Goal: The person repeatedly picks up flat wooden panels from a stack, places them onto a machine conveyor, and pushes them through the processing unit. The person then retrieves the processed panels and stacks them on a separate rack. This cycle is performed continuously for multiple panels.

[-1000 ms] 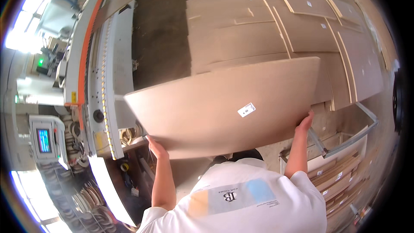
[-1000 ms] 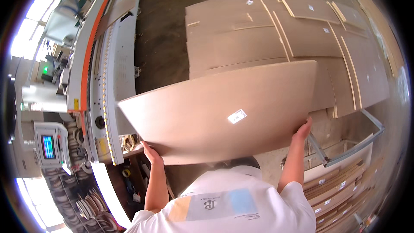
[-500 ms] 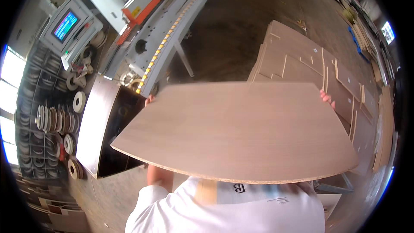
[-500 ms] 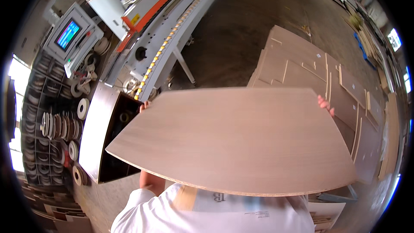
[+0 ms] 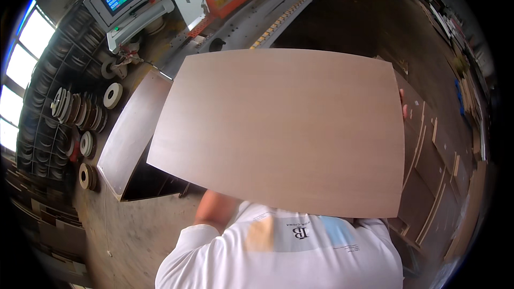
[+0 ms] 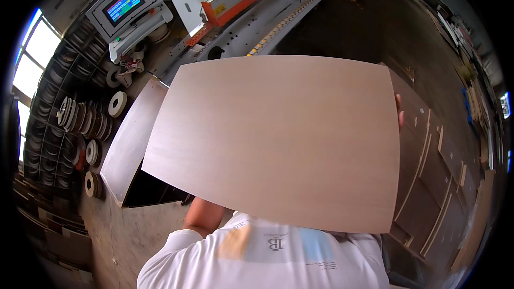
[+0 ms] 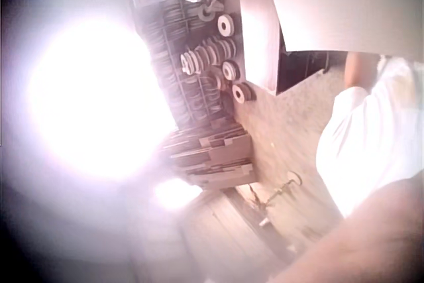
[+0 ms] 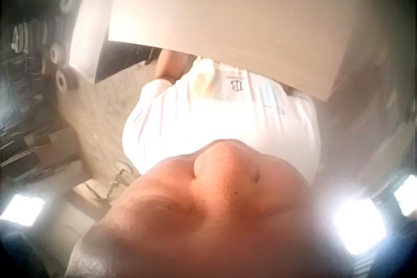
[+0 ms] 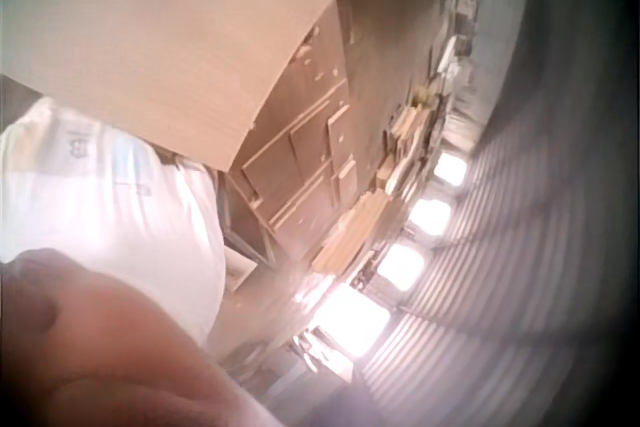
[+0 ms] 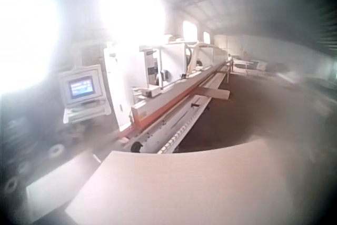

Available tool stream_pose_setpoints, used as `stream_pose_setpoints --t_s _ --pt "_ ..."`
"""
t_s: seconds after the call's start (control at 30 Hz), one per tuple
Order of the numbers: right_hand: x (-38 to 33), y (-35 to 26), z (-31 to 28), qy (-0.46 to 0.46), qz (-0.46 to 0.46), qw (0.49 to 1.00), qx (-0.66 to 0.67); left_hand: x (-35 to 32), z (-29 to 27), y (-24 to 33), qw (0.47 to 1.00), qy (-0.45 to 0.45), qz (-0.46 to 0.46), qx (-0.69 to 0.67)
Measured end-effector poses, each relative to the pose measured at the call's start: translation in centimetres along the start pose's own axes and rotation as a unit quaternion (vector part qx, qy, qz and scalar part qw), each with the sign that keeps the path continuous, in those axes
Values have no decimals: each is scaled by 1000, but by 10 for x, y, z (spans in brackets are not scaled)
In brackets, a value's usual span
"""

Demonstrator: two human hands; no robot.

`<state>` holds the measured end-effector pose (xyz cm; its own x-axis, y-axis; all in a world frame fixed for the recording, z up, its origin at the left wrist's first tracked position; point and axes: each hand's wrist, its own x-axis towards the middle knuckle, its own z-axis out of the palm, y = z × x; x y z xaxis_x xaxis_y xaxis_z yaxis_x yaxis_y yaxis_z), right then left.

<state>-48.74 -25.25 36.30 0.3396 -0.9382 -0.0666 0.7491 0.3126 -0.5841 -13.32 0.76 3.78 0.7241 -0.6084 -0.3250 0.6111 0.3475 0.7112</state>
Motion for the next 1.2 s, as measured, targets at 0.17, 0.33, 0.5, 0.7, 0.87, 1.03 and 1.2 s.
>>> stream_pose_setpoints --t_s 0.17,0.33,0.5,0.7,0.87,1.03,1.2 --pt "4 17 -33 97 160 981 -57 25 7 9 999 26 7 24" --pt "21 22 -98 -14 227 900 -373 63 23 0 999 30 -10 42" --pt "53 58 -101 4 211 923 -321 101 42 -11 998 16 -36 51" --pt "76 120 -126 3 176 925 -337 147 63 -30 995 -21 -70 70" --pt "71 189 -171 29 138 914 -381 178 42 -15 984 -92 -114 107" --pt "41 255 -169 117 170 909 -363 163 3 12 975 -142 -133 109" --pt "30 301 -156 209 200 906 -311 117 24 112 941 112 -308 -86"
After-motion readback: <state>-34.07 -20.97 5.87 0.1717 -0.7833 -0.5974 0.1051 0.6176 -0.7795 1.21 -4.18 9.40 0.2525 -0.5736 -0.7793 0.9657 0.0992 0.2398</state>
